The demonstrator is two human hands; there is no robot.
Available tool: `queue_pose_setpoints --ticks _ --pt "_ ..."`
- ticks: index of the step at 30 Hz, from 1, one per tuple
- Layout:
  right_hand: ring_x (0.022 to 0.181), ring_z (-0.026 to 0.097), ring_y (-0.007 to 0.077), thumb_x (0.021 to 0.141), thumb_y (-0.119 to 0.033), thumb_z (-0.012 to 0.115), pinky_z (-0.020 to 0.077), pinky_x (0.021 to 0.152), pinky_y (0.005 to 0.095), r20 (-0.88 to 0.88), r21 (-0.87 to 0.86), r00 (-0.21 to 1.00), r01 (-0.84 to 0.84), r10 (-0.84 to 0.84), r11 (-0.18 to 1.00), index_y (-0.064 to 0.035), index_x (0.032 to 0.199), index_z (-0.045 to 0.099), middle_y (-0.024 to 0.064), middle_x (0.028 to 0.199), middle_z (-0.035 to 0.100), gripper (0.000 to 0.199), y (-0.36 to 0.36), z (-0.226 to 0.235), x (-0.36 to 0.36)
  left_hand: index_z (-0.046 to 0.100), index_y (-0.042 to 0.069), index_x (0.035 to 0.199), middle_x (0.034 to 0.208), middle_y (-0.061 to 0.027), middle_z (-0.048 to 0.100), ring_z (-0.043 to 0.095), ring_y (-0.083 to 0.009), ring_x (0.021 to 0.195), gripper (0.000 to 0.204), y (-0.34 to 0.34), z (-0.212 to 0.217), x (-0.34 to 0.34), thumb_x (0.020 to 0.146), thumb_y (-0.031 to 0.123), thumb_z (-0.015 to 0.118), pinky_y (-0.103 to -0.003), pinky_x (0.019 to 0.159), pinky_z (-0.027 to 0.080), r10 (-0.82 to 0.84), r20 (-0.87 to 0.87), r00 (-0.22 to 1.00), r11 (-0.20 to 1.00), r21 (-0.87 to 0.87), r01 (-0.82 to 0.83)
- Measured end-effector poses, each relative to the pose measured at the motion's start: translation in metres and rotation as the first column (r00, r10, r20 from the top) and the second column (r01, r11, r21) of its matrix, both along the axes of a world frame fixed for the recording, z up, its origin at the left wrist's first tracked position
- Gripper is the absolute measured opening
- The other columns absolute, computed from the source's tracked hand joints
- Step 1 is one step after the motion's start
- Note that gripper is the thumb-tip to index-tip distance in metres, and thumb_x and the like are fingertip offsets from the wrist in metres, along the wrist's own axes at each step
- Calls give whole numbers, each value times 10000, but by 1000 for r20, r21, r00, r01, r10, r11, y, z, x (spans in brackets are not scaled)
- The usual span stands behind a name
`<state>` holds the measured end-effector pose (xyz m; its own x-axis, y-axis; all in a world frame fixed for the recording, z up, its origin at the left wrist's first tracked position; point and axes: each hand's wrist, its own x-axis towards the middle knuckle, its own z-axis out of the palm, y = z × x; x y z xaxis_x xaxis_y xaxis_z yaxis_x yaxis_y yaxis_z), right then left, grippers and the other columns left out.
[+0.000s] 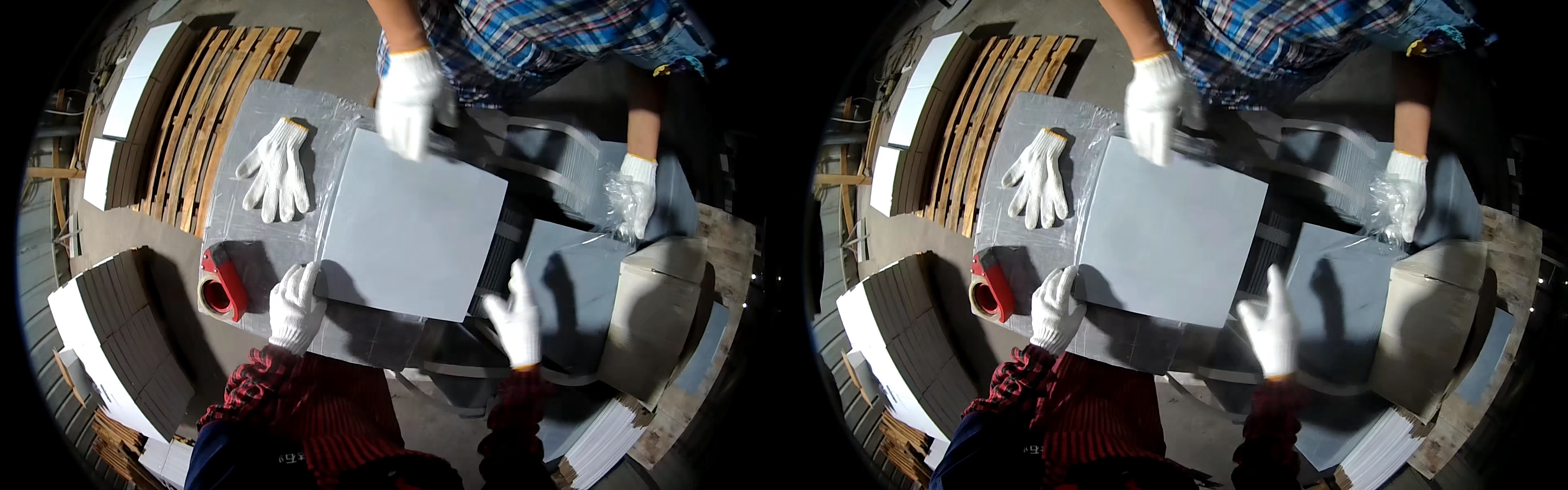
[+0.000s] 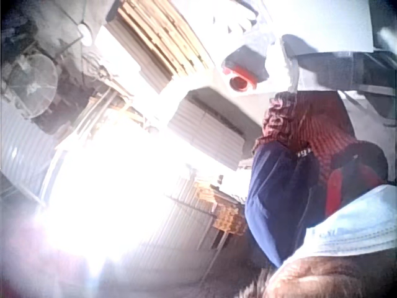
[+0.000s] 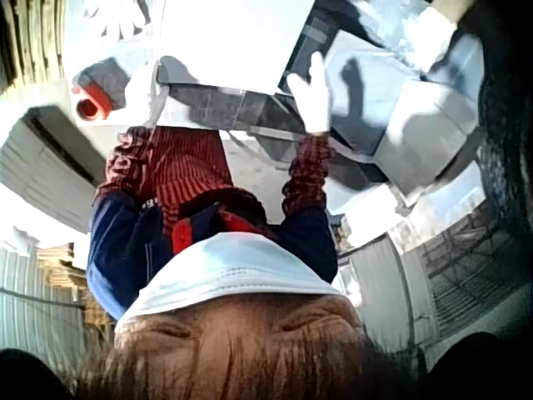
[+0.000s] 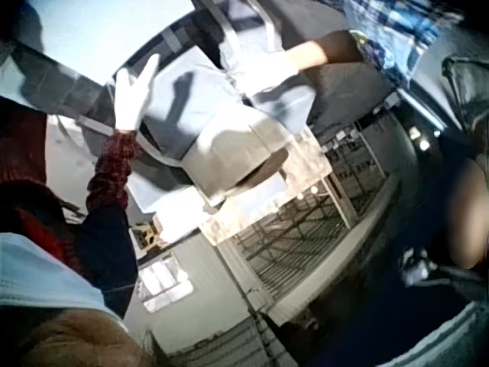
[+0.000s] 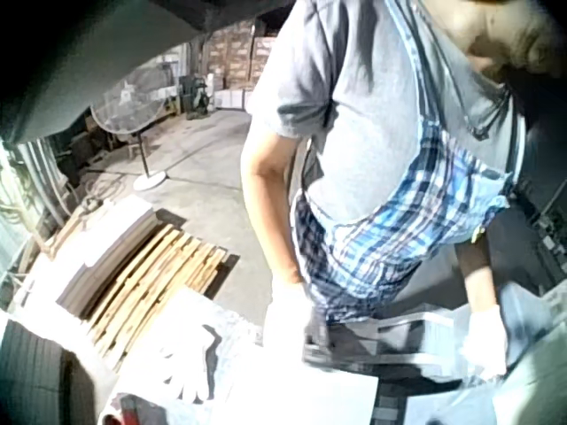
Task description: The person wraps rectangular panels with protective film and tape, then places them into cardboard boxes. The person handles each panel individually, aligns the film, and secures it with tape before stacking the wrapped panels into boxes.
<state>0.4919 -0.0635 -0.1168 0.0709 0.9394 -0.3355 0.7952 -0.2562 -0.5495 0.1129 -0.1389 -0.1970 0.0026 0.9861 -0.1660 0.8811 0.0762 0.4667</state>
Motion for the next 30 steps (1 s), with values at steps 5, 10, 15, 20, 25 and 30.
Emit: queue_pose_setpoints --ticks 5,10,15,20,25,30 --pt "1138 610 410 711 -240 781 539 910 453 169 -286 977 -78 131 955 -105 1574 71 258 1426 485 1125 -54 -48 -27 317 72 1505 1079 -156 608 629 -324 892 873 24 9 2 725 134 704 -452 751 512 -85 -110 990 982 -175 65" --pt "874 665 448 725 -72 697 548 754 486 193 -30 981 -17 23 999 -63 1570 -5 283 1289 570 1099 -71 -87 -47 238 95 1539 1041 -226 596 647 -407 815 962 30 1 12 722 126 744 -483 682 546 -114 -212 971 953 -300 47" --pt "866 659 443 690 -36 696 547 755 492 231 -193 971 -10 56 981 -55 1570 -16 270 1280 585 1132 -64 -85 -47 219 78 1548 1013 -219 607 667 -366 764 941 36 3 8 752 123 718 -452 629 558 -181 -240 954 949 -298 105" --pt "866 658 439 705 -21 689 545 757 498 277 -174 961 37 13 984 -49 1568 -5 268 1189 602 1108 -66 -85 -54 166 101 1569 1043 -217 620 678 -362 764 1049 32 -12 6 746 229 804 -444 612 560 -212 -263 941 944 -305 127" --pt "838 656 437 746 -26 677 539 733 515 303 -134 950 116 -71 984 -50 1565 31 259 1096 615 1043 -72 -89 -60 149 105 1572 1047 -204 624 682 -343 790 1026 36 -2 9 792 287 790 -439 649 562 -247 -286 926 923 -361 134" --pt "811 662 430 791 6 610 531 669 517 255 85 951 160 -177 983 -86 1567 99 254 1044 616 934 -89 -99 -54 172 95 1562 1192 -230 625 674 -369 952 973 43 19 25 801 207 769 -457 777 551 -250 -229 941 903 -405 142"
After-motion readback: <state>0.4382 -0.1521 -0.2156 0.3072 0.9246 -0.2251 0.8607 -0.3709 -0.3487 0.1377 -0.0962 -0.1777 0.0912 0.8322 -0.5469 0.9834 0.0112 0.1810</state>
